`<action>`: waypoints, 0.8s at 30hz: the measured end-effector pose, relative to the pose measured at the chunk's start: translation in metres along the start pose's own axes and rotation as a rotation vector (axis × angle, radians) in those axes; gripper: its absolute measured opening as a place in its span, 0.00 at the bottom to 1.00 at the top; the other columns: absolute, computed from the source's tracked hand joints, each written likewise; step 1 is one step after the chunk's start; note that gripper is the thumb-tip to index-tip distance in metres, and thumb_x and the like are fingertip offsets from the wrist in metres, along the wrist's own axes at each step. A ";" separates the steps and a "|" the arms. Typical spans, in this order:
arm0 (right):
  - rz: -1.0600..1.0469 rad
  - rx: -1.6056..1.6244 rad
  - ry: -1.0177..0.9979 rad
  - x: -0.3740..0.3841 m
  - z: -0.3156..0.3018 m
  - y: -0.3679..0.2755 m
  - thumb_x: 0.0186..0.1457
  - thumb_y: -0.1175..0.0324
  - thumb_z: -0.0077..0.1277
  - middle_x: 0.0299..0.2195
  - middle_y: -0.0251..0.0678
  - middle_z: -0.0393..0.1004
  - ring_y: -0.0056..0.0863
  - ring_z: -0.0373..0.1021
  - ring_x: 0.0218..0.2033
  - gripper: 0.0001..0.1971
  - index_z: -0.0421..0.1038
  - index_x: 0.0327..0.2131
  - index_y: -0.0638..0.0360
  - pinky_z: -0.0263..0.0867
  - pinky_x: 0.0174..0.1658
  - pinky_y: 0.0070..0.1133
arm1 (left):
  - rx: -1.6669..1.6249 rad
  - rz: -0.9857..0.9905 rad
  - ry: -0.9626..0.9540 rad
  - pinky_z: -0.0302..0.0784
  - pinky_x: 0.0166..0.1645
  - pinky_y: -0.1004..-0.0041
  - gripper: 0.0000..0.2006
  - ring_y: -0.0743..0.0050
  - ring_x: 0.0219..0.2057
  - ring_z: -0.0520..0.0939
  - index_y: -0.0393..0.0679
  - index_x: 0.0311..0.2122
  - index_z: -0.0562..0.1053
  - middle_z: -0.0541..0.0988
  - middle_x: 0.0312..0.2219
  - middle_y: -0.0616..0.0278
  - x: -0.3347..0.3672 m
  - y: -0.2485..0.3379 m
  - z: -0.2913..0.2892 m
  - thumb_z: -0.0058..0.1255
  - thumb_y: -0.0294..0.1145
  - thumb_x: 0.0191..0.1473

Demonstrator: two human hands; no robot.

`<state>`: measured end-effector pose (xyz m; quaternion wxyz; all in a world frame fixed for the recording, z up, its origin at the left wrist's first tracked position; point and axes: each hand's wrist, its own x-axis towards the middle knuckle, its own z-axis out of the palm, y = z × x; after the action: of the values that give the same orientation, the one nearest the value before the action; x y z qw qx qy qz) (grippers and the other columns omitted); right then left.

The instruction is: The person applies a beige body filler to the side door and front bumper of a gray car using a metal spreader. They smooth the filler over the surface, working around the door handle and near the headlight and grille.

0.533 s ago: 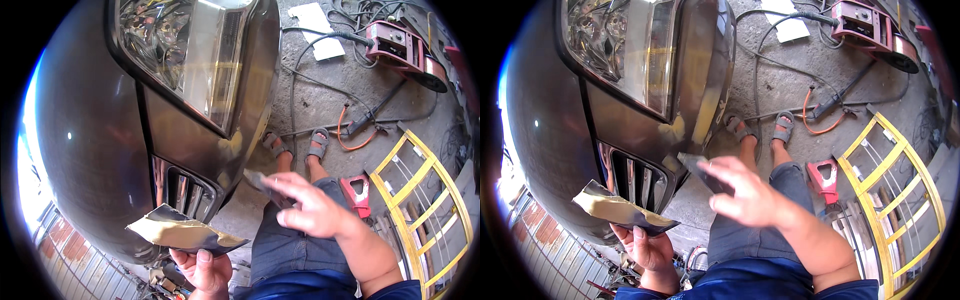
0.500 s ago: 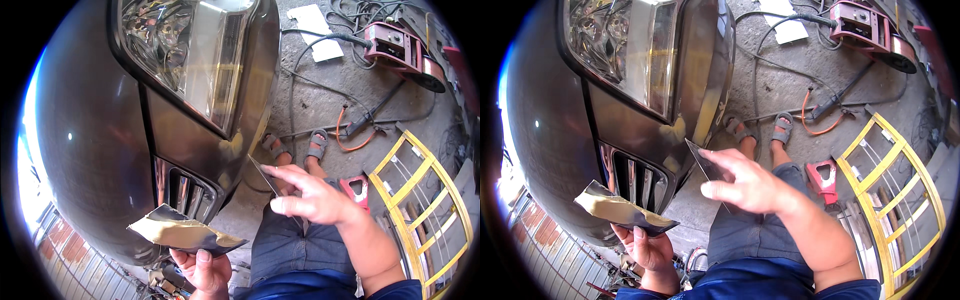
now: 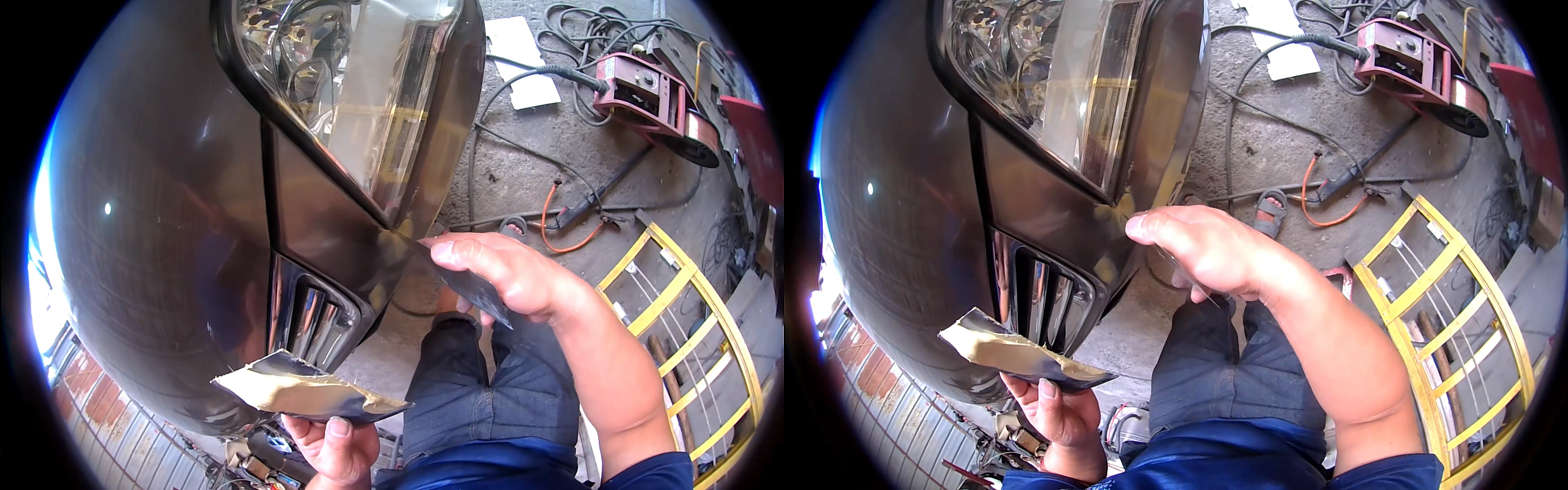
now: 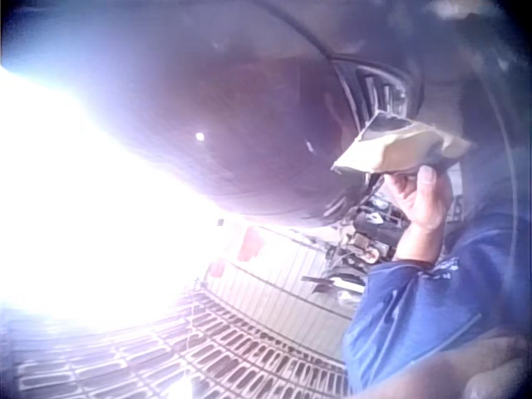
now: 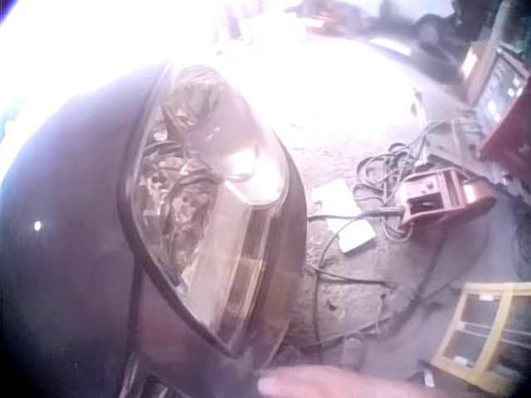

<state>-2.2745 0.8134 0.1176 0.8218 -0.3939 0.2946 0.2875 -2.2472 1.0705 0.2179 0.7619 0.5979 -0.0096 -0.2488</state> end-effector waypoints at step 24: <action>-0.161 0.296 -0.109 -0.013 0.000 -0.011 0.55 0.48 0.45 0.30 0.36 0.69 0.22 0.70 0.24 0.31 0.64 0.55 0.62 0.68 0.25 0.19 | 0.047 -0.002 0.085 0.64 0.61 0.63 0.29 0.63 0.55 0.71 0.45 0.61 0.59 0.67 0.56 0.55 -0.004 -0.004 0.005 0.43 0.17 0.52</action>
<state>-2.2758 0.8044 0.1318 0.9060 -0.2747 0.2563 0.1950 -2.2539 1.0674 0.2169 0.7472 0.6256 0.0175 -0.2236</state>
